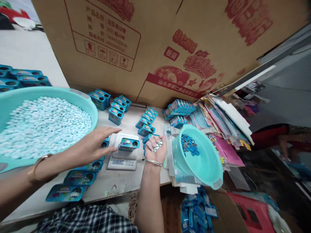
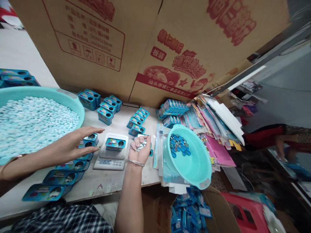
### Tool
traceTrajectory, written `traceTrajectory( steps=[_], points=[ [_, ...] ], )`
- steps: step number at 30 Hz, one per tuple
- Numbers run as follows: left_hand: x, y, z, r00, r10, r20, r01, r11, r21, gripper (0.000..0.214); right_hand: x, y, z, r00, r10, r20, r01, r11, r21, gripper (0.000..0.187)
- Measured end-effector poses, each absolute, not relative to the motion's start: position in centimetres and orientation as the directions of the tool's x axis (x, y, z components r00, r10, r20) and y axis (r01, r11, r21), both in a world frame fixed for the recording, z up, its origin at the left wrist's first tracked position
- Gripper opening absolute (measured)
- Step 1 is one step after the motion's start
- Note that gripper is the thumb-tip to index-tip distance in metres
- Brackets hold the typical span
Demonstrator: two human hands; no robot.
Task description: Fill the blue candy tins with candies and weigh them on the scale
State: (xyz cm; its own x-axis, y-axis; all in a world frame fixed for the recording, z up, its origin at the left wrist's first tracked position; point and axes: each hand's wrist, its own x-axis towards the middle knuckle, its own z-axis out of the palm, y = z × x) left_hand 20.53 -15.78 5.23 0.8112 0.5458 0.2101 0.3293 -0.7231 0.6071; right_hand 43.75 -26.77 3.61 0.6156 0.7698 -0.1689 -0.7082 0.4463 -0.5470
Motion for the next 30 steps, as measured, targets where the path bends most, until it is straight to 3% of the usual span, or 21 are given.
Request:
traceTrajectory(
  steps=[6, 10, 16, 21, 30],
  points=[
    [24.1, -16.3, 5.3, 0.868, 0.433, 0.245, 0.324, -0.866, 0.38, 0.028, 43.3, -26.6, 3.8, 0.6, 0.772, -0.21, -0.744, 0.443, -0.5, 0.026],
    [26.3, -16.8, 5.8, 0.881, 0.381, 0.28, 0.301, -0.909, 0.29, 0.025, 43.3, -26.8, 3.6, 0.606, 0.758, -0.242, -0.765, 0.472, -0.438, 0.026],
    [28.1, -16.8, 5.0, 0.91, 0.356, 0.215, 0.34, -0.934, 0.107, 0.024, 43.7, -27.5, 3.2, 0.585, 0.775, -0.24, -0.792, 0.483, -0.373, 0.025],
    [28.8, -16.6, 3.8, 0.913, 0.34, 0.227, 0.312, -0.938, 0.152, 0.022, 44.2, -28.2, 3.1, 0.584, 0.756, -0.296, -0.81, 0.52, -0.27, 0.025],
    [30.8, -18.8, 7.2, 0.886, 0.35, 0.304, 0.23, -0.902, 0.367, 0.017, 43.1, -26.7, 3.3, 0.574, 0.73, -0.37, -0.819, 0.51, -0.264, 0.025]
  ],
)
